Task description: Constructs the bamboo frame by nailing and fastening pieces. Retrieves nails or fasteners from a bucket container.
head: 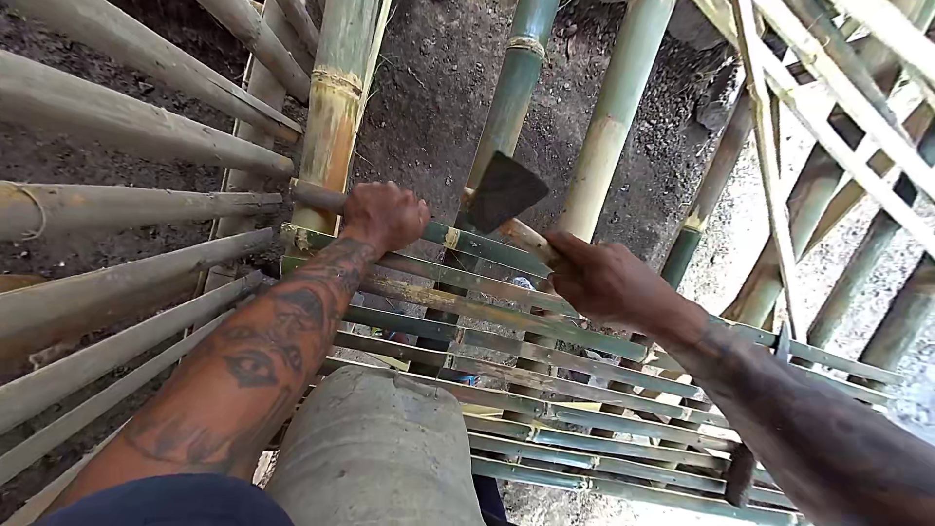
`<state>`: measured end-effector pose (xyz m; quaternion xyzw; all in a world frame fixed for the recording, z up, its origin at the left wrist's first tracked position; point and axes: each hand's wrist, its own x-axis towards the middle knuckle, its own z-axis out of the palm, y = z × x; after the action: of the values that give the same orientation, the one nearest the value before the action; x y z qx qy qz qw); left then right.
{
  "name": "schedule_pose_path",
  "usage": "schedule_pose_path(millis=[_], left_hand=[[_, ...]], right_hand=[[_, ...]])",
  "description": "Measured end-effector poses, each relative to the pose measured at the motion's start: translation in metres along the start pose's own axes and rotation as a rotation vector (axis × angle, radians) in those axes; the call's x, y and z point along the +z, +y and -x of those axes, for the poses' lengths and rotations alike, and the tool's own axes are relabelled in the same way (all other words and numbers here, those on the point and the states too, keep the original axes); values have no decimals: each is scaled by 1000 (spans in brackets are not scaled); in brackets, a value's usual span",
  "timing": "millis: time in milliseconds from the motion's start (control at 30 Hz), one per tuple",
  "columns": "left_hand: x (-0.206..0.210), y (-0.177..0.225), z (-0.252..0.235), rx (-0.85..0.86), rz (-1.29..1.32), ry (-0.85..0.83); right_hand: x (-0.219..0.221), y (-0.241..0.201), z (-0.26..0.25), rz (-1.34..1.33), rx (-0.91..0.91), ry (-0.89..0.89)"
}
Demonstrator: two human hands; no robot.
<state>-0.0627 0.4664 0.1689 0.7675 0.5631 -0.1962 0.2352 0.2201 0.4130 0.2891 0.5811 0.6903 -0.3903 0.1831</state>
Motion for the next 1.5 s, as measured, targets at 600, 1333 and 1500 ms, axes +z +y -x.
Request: schedule_pose_path(millis=[600,1333,1500], left_hand=[[-4,-3,5,35,42,27],[-8,1,4,12,41,9],[-9,1,3,14,35,24]], right_hand=[[-25,-18,7,351,-330,191],[82,25,13,147,-286,402],[66,8,29,106,-393,584]])
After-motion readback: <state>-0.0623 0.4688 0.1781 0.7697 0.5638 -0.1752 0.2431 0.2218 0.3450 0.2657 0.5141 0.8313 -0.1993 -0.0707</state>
